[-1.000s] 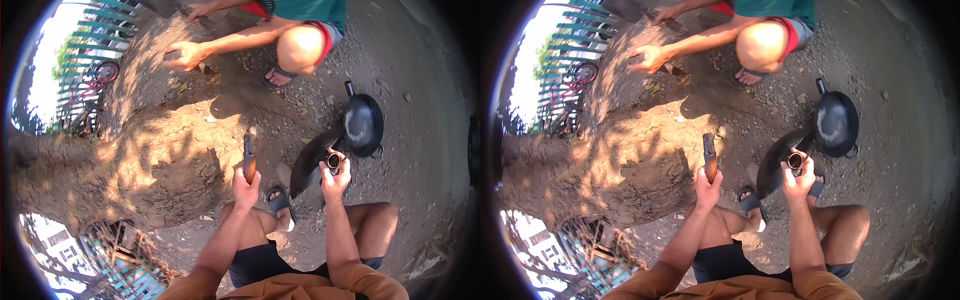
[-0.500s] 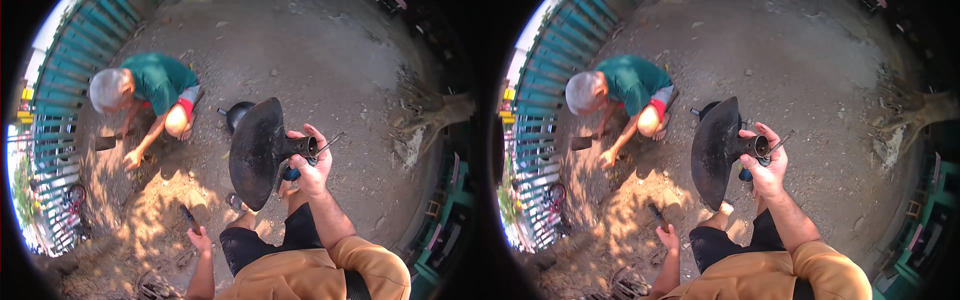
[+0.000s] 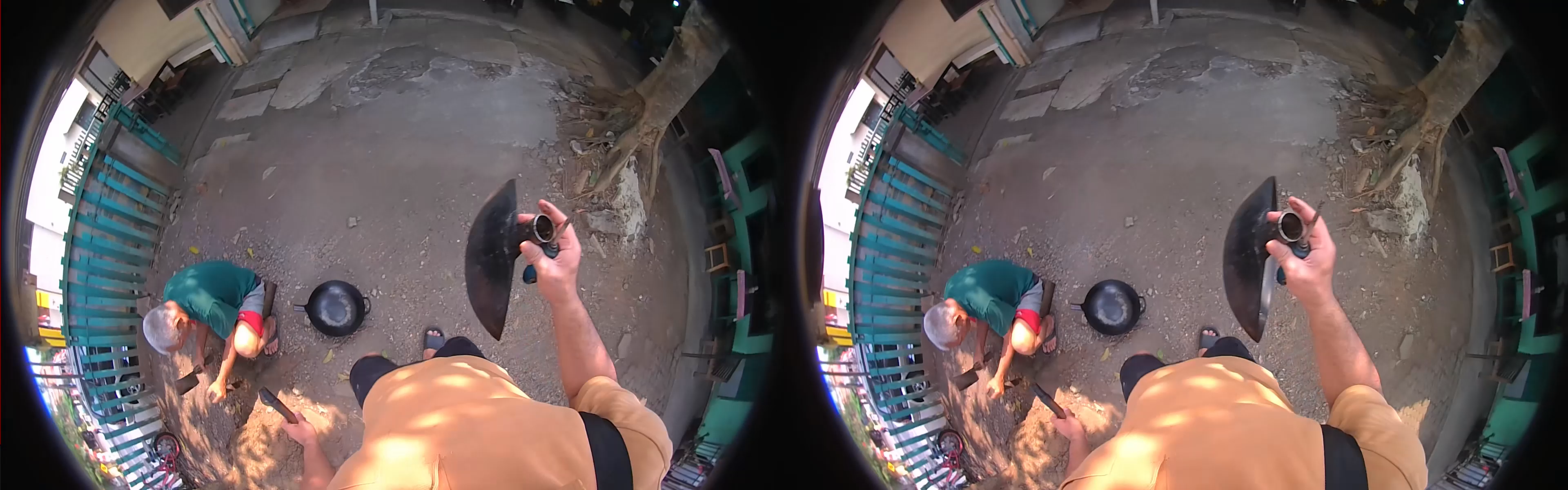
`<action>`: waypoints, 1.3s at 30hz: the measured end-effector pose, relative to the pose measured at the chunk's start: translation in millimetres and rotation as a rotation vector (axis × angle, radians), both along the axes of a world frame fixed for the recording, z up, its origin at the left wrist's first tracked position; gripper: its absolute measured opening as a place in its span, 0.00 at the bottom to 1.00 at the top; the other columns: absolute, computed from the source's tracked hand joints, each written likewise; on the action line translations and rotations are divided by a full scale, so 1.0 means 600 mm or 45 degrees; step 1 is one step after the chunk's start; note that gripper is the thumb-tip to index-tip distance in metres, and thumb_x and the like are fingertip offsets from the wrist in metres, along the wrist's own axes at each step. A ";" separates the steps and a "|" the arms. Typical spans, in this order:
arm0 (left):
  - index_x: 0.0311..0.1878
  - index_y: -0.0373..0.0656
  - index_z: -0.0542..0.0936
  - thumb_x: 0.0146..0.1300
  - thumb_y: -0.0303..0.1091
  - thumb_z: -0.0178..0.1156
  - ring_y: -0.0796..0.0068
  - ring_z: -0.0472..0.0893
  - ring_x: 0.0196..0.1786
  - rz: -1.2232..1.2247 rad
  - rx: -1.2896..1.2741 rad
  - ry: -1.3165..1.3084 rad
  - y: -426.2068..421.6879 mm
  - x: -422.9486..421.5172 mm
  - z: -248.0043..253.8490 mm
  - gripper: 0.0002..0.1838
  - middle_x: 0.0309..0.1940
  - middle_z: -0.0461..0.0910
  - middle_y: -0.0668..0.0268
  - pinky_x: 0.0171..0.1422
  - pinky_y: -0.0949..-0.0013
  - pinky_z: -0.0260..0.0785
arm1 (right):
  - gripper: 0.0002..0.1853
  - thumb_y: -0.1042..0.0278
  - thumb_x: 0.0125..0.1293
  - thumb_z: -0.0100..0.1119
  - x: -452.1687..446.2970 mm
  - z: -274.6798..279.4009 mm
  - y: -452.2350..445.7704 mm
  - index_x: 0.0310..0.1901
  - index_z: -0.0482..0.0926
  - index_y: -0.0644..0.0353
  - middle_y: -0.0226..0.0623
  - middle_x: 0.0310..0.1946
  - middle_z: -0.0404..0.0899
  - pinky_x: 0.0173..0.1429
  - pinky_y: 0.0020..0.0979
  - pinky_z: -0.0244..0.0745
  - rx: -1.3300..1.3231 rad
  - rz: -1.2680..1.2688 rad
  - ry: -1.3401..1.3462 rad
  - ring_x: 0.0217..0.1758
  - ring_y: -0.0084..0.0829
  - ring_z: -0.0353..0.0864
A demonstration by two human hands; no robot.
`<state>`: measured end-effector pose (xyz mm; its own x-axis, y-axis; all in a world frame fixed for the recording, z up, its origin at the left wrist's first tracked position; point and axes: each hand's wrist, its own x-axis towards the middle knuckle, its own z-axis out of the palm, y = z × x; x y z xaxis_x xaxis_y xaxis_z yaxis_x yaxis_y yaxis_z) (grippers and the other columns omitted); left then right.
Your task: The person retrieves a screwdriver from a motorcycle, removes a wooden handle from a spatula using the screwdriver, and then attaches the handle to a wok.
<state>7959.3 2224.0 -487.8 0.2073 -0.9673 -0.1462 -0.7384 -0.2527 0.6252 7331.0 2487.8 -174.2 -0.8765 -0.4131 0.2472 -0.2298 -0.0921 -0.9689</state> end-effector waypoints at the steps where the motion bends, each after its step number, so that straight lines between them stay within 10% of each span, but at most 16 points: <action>1: 0.57 0.30 0.70 0.67 0.30 0.64 0.59 0.78 0.45 0.030 0.068 0.188 0.003 -0.048 -0.007 0.21 0.46 0.76 0.53 0.54 0.58 0.71 | 0.36 0.78 0.60 0.71 -0.034 0.011 0.025 0.69 0.66 0.65 0.39 0.54 0.83 0.64 0.28 0.72 0.005 -0.069 -0.031 0.56 0.23 0.79; 6: 0.56 0.34 0.67 0.65 0.30 0.66 0.67 0.73 0.50 -0.147 0.240 0.337 -0.059 -0.328 -0.029 0.22 0.47 0.72 0.58 0.60 0.62 0.67 | 0.33 0.82 0.62 0.67 -0.223 0.017 0.128 0.69 0.68 0.62 0.37 0.52 0.83 0.47 0.20 0.74 0.079 -0.563 0.113 0.45 0.17 0.79; 13: 0.50 0.37 0.69 0.62 0.29 0.66 0.76 0.75 0.23 -0.841 0.163 0.387 -0.318 -0.945 0.005 0.18 0.29 0.74 0.66 0.24 0.69 0.71 | 0.28 0.84 0.67 0.60 -0.477 0.033 0.235 0.68 0.68 0.61 0.40 0.50 0.84 0.29 0.16 0.68 -0.081 -1.189 0.222 0.28 0.14 0.71; 17: 0.45 0.43 0.70 0.69 0.34 0.60 0.82 0.70 0.19 -1.153 0.562 0.748 -0.363 -1.456 0.116 0.10 0.23 0.71 0.72 0.19 0.74 0.66 | 0.26 0.80 0.69 0.62 -0.606 0.041 0.276 0.67 0.69 0.62 0.41 0.50 0.84 0.28 0.17 0.67 -0.073 -1.441 0.250 0.26 0.14 0.70; 22: 0.56 0.47 0.71 0.78 0.60 0.39 0.71 0.76 0.28 -1.394 1.498 1.383 -0.260 -1.989 0.291 0.25 0.29 0.75 0.67 0.37 0.56 0.75 | 0.25 0.80 0.69 0.62 -0.785 0.041 0.297 0.66 0.71 0.60 0.38 0.50 0.84 0.27 0.18 0.66 -0.045 -1.635 0.184 0.25 0.14 0.67; 28: 0.59 0.47 0.70 0.79 0.59 0.32 0.61 0.79 0.41 -1.671 1.993 1.731 -0.159 -2.381 0.358 0.28 0.30 0.76 0.64 0.51 0.45 0.76 | 0.27 0.77 0.67 0.65 -1.062 -0.023 0.305 0.67 0.71 0.63 0.35 0.45 0.83 0.26 0.18 0.65 0.187 -1.844 0.077 0.24 0.14 0.69; 39: 0.65 0.47 0.66 0.78 0.56 0.42 0.61 0.81 0.40 -1.718 1.678 1.591 -0.213 -2.950 0.347 0.26 0.34 0.77 0.61 0.51 0.47 0.77 | 0.27 0.79 0.69 0.62 -1.706 -0.050 0.329 0.69 0.68 0.61 0.43 0.52 0.83 0.28 0.17 0.67 -0.047 -1.791 0.171 0.26 0.13 0.69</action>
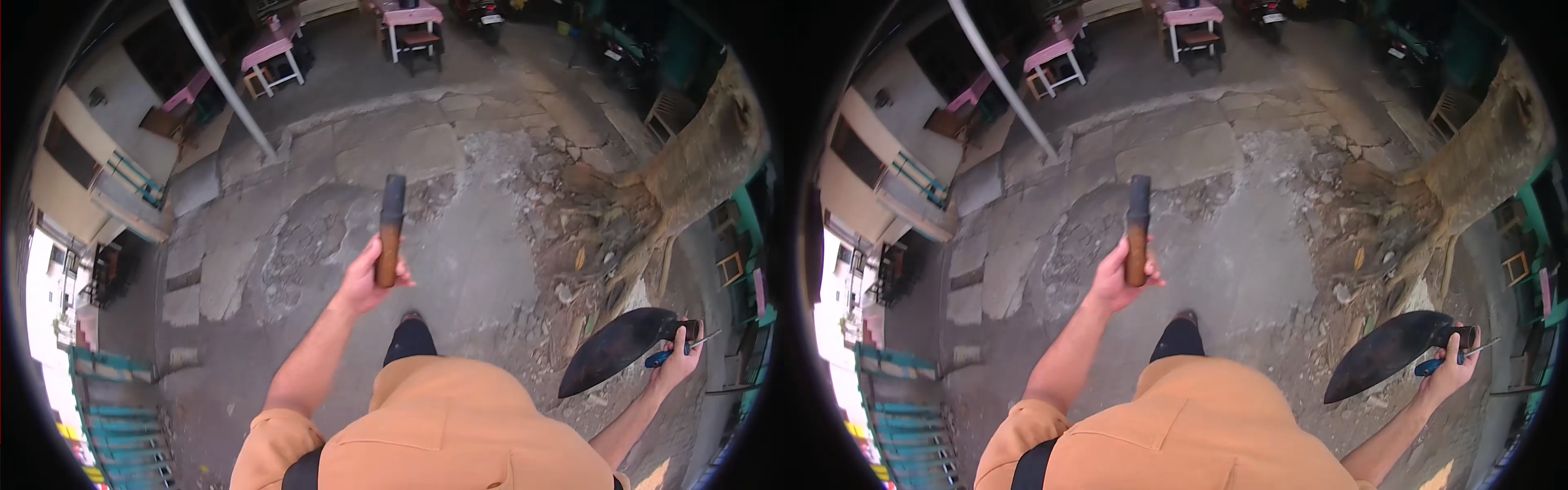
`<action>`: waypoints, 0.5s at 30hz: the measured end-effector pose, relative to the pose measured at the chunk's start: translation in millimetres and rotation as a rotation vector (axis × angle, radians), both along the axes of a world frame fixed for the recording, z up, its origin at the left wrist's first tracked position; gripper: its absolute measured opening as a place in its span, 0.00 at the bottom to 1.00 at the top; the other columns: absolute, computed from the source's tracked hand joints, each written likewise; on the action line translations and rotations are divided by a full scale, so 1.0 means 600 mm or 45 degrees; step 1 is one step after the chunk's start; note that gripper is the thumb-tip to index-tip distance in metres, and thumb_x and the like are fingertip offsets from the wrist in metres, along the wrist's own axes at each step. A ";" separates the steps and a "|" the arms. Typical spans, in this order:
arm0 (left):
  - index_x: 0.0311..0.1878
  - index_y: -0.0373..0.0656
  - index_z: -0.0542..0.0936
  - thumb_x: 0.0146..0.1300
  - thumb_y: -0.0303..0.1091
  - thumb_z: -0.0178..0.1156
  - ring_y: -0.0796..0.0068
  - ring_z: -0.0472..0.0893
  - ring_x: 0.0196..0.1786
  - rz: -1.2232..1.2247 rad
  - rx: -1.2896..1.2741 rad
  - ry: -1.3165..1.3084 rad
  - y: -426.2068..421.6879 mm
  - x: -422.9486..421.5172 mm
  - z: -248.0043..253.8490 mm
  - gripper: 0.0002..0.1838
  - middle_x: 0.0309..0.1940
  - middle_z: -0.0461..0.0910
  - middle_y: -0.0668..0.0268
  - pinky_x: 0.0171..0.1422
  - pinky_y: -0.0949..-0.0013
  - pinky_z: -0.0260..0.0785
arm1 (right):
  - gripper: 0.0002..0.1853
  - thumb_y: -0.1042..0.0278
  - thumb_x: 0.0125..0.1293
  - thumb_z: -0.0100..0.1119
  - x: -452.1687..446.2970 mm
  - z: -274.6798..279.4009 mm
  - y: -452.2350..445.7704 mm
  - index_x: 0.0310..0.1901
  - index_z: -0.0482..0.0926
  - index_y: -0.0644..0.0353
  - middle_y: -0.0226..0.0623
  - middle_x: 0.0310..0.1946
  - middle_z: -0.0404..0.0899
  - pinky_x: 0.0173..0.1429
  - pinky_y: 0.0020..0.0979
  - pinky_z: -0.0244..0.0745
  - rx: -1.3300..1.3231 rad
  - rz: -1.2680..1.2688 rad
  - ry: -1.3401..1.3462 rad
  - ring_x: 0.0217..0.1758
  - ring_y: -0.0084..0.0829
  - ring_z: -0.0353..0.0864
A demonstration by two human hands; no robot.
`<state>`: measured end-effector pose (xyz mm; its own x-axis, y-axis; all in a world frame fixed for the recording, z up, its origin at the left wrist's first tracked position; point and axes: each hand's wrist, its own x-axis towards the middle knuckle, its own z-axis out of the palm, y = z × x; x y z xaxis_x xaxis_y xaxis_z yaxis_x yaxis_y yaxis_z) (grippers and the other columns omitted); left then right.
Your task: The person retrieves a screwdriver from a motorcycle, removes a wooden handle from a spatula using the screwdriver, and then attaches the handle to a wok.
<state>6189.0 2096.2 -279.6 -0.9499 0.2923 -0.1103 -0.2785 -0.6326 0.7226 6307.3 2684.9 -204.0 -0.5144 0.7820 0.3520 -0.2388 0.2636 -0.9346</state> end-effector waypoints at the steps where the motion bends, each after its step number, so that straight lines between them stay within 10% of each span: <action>1: 0.65 0.47 0.65 0.77 0.55 0.45 0.62 0.81 0.39 0.040 -0.127 0.049 -0.012 -0.065 -0.007 0.25 0.35 0.78 0.60 0.51 0.48 0.77 | 0.27 0.79 0.69 0.62 -0.059 -0.001 -0.004 0.69 0.68 0.61 0.43 0.52 0.83 0.28 0.17 0.67 0.012 -0.040 0.019 0.26 0.13 0.69; 15: 0.56 0.45 0.67 0.76 0.41 0.55 0.73 0.82 0.36 0.036 -0.451 0.031 -0.005 -1.105 0.018 0.15 0.37 0.79 0.63 0.42 0.64 0.80 | 0.27 0.80 0.68 0.62 -0.880 0.070 -0.020 0.68 0.69 0.63 0.42 0.49 0.83 0.27 0.18 0.67 -0.101 -0.142 0.155 0.25 0.15 0.70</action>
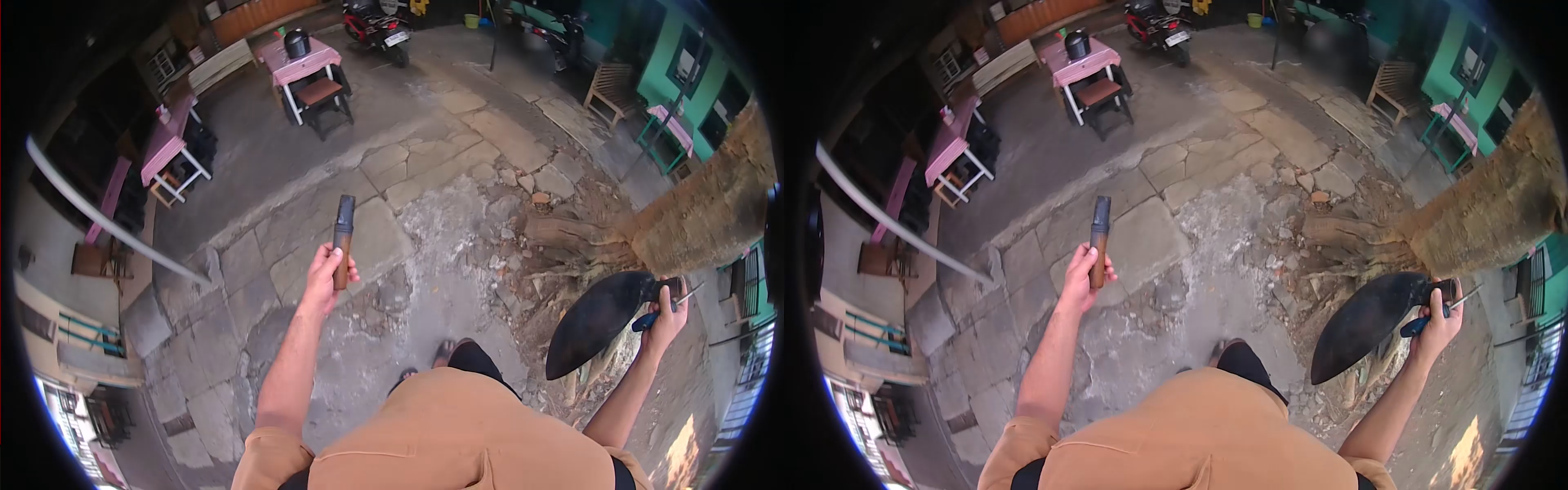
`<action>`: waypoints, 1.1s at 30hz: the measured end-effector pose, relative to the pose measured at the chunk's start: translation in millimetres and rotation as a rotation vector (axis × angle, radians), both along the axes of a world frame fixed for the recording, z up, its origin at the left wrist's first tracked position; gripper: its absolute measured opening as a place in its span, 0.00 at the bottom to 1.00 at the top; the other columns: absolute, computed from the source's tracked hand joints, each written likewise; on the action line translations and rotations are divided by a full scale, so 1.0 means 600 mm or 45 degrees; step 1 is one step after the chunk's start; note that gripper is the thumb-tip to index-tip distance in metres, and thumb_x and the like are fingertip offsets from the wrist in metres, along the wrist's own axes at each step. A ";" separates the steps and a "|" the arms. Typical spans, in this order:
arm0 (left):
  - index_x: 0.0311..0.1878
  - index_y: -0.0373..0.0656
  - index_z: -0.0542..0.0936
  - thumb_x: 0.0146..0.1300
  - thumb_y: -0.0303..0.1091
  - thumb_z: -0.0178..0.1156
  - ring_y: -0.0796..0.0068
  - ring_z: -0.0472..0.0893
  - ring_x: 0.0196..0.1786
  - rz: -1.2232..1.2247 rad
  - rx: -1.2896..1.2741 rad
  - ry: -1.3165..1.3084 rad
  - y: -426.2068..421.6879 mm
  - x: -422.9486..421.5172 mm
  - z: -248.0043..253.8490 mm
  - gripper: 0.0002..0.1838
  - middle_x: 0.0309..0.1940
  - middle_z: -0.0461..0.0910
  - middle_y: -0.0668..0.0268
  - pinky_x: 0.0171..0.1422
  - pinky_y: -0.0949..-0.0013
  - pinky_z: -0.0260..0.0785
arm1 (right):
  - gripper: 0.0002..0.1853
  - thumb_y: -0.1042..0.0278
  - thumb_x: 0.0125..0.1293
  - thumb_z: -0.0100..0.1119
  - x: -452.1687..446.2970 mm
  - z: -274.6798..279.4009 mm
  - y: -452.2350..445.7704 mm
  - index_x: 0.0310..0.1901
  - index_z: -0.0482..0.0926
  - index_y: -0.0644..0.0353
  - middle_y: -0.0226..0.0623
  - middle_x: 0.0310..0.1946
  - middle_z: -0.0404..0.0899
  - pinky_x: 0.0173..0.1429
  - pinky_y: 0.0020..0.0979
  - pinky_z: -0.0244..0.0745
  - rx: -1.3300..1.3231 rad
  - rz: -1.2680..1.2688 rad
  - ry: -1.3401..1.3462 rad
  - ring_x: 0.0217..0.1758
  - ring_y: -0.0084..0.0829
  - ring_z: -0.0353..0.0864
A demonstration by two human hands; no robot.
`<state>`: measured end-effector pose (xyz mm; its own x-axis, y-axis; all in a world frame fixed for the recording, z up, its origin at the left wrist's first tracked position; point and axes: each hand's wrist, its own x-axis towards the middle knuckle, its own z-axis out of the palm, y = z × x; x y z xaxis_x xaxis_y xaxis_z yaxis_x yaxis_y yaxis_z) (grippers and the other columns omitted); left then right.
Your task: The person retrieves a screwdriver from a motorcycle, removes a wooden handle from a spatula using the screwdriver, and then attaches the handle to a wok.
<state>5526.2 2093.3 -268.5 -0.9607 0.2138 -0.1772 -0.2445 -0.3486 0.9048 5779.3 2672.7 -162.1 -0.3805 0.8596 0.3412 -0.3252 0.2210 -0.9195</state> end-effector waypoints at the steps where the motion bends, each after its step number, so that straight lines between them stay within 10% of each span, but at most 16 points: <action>1: 0.57 0.44 0.67 0.75 0.41 0.55 0.73 0.82 0.36 0.006 -0.092 0.058 0.006 -0.076 -0.009 0.15 0.37 0.79 0.63 0.41 0.65 0.80 | 0.26 0.80 0.68 0.62 -0.049 -0.004 0.015 0.67 0.69 0.63 0.40 0.47 0.83 0.27 0.18 0.66 0.017 0.001 -0.045 0.25 0.14 0.70; 7: 0.42 0.42 0.73 0.74 0.41 0.57 0.79 0.70 0.17 0.168 -0.808 0.061 -0.053 -0.385 -0.222 0.12 0.19 0.72 0.72 0.20 0.70 0.60 | 0.27 0.79 0.66 0.64 -0.357 -0.039 0.080 0.67 0.70 0.64 0.37 0.43 0.84 0.26 0.17 0.66 -0.004 -0.045 -0.162 0.27 0.15 0.73; 11: 0.25 0.48 0.70 0.71 0.48 0.60 0.72 0.67 0.09 0.621 -0.848 -0.794 -0.150 -0.341 -0.415 0.20 0.11 0.66 0.69 0.12 0.64 0.55 | 0.28 0.79 0.67 0.64 -0.545 -0.022 0.134 0.68 0.69 0.64 0.39 0.45 0.84 0.28 0.18 0.68 0.022 -0.078 -0.167 0.27 0.15 0.72; 19: 0.25 0.47 0.71 0.70 0.55 0.56 0.66 0.68 0.14 0.432 -1.146 -1.235 -0.179 -0.424 -0.454 0.24 0.13 0.66 0.67 0.20 0.57 0.62 | 0.29 0.78 0.67 0.64 -0.893 0.018 0.242 0.69 0.70 0.61 0.39 0.51 0.83 0.32 0.16 0.69 0.301 -0.270 -0.116 0.33 0.14 0.74; 23: 0.25 0.47 0.70 0.68 0.48 0.59 0.71 0.66 0.12 0.463 -0.769 -1.420 -0.118 -0.793 -0.456 0.19 0.13 0.66 0.68 0.15 0.63 0.56 | 0.29 0.75 0.68 0.65 -1.094 0.008 0.286 0.69 0.70 0.60 0.36 0.50 0.84 0.29 0.16 0.66 0.327 -0.388 -0.111 0.29 0.13 0.71; 29: 0.30 0.48 0.73 0.65 0.41 0.62 0.78 0.67 0.14 0.260 -0.797 -0.648 0.158 -1.511 -0.433 0.12 0.16 0.68 0.72 0.14 0.69 0.51 | 0.26 0.76 0.67 0.66 -1.362 -0.011 0.390 0.66 0.72 0.64 0.37 0.46 0.85 0.27 0.17 0.65 0.204 -0.497 -0.130 0.26 0.14 0.71; 33: 0.44 0.41 0.76 0.64 0.34 0.65 0.83 0.69 0.19 -0.098 -0.775 -0.009 0.435 -1.876 -0.205 0.11 0.21 0.72 0.75 0.20 0.71 0.58 | 0.21 0.74 0.67 0.66 -1.526 -0.029 0.437 0.61 0.77 0.64 0.32 0.40 0.84 0.26 0.19 0.64 0.092 -0.544 -0.198 0.24 0.14 0.70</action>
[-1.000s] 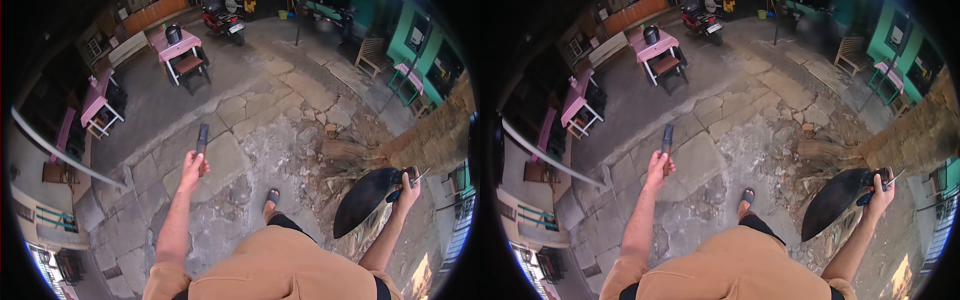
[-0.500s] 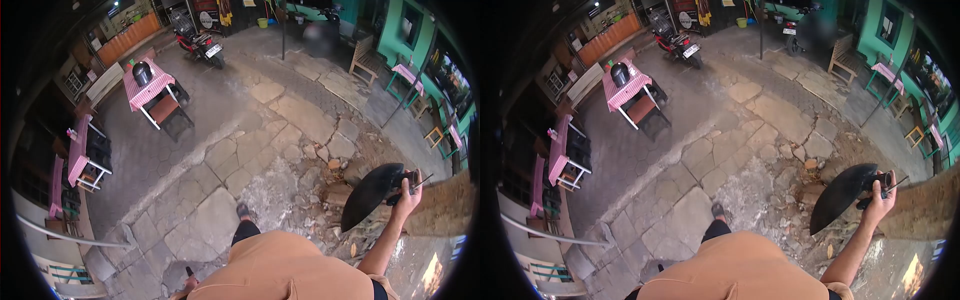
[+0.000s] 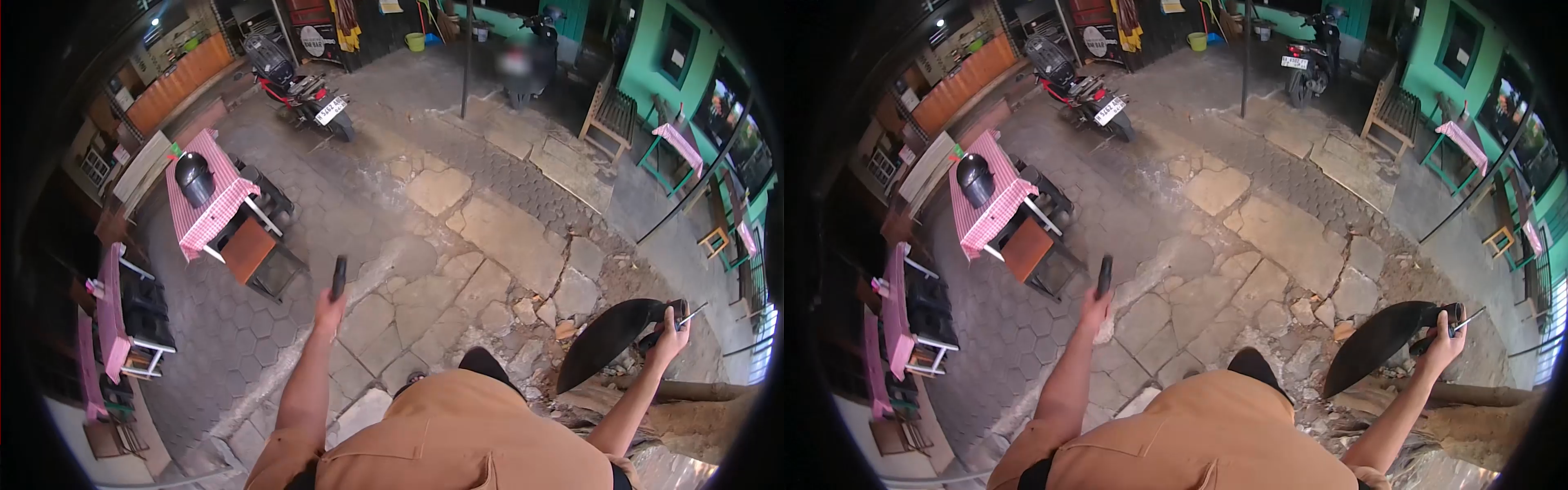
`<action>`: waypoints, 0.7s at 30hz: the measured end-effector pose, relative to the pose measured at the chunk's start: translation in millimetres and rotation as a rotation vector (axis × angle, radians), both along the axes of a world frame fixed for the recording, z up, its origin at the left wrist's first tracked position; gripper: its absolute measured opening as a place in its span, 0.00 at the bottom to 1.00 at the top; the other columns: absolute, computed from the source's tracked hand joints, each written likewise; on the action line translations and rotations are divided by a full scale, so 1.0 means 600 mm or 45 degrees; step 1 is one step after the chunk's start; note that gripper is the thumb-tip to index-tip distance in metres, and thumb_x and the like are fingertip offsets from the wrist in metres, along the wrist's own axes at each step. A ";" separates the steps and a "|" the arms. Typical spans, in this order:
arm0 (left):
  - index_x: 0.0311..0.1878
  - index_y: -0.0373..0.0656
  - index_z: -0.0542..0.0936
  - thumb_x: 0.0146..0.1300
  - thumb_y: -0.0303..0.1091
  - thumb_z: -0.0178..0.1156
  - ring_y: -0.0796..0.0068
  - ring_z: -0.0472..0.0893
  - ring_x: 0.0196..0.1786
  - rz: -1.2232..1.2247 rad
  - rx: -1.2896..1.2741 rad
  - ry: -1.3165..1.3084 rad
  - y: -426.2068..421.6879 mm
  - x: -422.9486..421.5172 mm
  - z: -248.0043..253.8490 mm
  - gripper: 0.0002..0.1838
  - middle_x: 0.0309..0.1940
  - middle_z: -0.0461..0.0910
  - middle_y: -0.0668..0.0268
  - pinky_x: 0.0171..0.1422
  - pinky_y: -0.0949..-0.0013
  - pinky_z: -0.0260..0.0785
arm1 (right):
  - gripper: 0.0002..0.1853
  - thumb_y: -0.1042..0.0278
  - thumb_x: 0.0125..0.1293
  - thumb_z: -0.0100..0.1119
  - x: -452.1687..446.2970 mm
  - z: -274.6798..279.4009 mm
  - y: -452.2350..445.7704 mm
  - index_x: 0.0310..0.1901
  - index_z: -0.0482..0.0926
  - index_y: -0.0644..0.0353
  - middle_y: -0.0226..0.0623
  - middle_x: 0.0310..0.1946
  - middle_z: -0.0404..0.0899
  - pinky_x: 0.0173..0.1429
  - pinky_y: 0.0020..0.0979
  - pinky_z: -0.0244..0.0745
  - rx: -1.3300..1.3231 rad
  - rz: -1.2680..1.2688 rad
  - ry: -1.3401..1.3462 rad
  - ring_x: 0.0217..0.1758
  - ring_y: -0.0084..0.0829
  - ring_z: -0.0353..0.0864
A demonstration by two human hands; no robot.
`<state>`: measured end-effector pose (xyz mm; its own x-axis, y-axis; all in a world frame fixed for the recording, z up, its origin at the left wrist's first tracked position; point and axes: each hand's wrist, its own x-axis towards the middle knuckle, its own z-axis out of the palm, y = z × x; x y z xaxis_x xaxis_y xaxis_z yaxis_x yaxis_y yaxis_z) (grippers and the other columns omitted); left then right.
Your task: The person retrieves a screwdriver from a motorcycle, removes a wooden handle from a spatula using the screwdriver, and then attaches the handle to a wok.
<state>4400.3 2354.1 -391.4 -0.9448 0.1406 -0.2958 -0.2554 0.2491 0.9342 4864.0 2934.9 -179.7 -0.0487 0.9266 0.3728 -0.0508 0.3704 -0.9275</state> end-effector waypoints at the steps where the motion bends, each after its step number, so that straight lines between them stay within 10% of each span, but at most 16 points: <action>1: 0.49 0.39 0.75 0.63 0.35 0.67 0.83 0.70 0.21 -0.085 -0.007 0.083 0.047 -0.092 0.007 0.16 0.23 0.72 0.74 0.22 0.71 0.60 | 0.19 0.74 0.67 0.66 -0.055 0.005 0.002 0.59 0.78 0.64 0.30 0.37 0.84 0.26 0.20 0.64 -0.016 -0.019 0.005 0.23 0.14 0.69; 7: 0.39 0.42 0.75 0.66 0.33 0.65 0.83 0.69 0.19 -0.070 0.082 0.477 0.288 -0.453 0.079 0.08 0.19 0.69 0.74 0.22 0.72 0.61 | 0.26 0.78 0.65 0.67 -0.347 -0.070 0.153 0.64 0.74 0.63 0.32 0.38 0.83 0.25 0.19 0.64 -0.107 -0.045 -0.070 0.23 0.14 0.69; 13: 0.32 0.43 0.78 0.59 0.33 0.66 0.74 0.73 0.19 0.339 -0.233 -0.324 0.211 -0.589 -0.198 0.07 0.19 0.73 0.69 0.20 0.64 0.63 | 0.28 0.79 0.66 0.63 -0.730 -0.066 0.310 0.68 0.72 0.61 0.31 0.44 0.83 0.27 0.18 0.66 -0.079 0.047 -0.116 0.28 0.14 0.72; 16: 0.27 0.44 0.75 0.66 0.40 0.56 0.68 0.74 0.17 0.041 -0.857 -0.732 0.149 -0.500 -0.239 0.13 0.15 0.70 0.66 0.19 0.57 0.64 | 0.28 0.80 0.67 0.62 -0.918 -0.046 0.400 0.69 0.71 0.60 0.35 0.49 0.83 0.29 0.17 0.66 -0.005 0.140 -0.050 0.29 0.14 0.71; 21: 0.30 0.46 0.74 0.66 0.41 0.57 0.69 0.71 0.16 0.562 -0.667 -1.281 0.195 -0.543 -0.266 0.11 0.14 0.68 0.66 0.18 0.59 0.60 | 0.31 0.80 0.66 0.62 -1.242 -0.018 0.555 0.71 0.69 0.61 0.37 0.52 0.83 0.31 0.18 0.66 0.139 0.229 -0.016 0.29 0.14 0.70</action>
<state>4074.8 2471.1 -551.1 -0.1969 -0.4915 -0.8483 -0.9660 0.2452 0.0822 4118.7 3268.0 -190.3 -0.2148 0.8568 0.4687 -0.1138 0.4547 -0.8834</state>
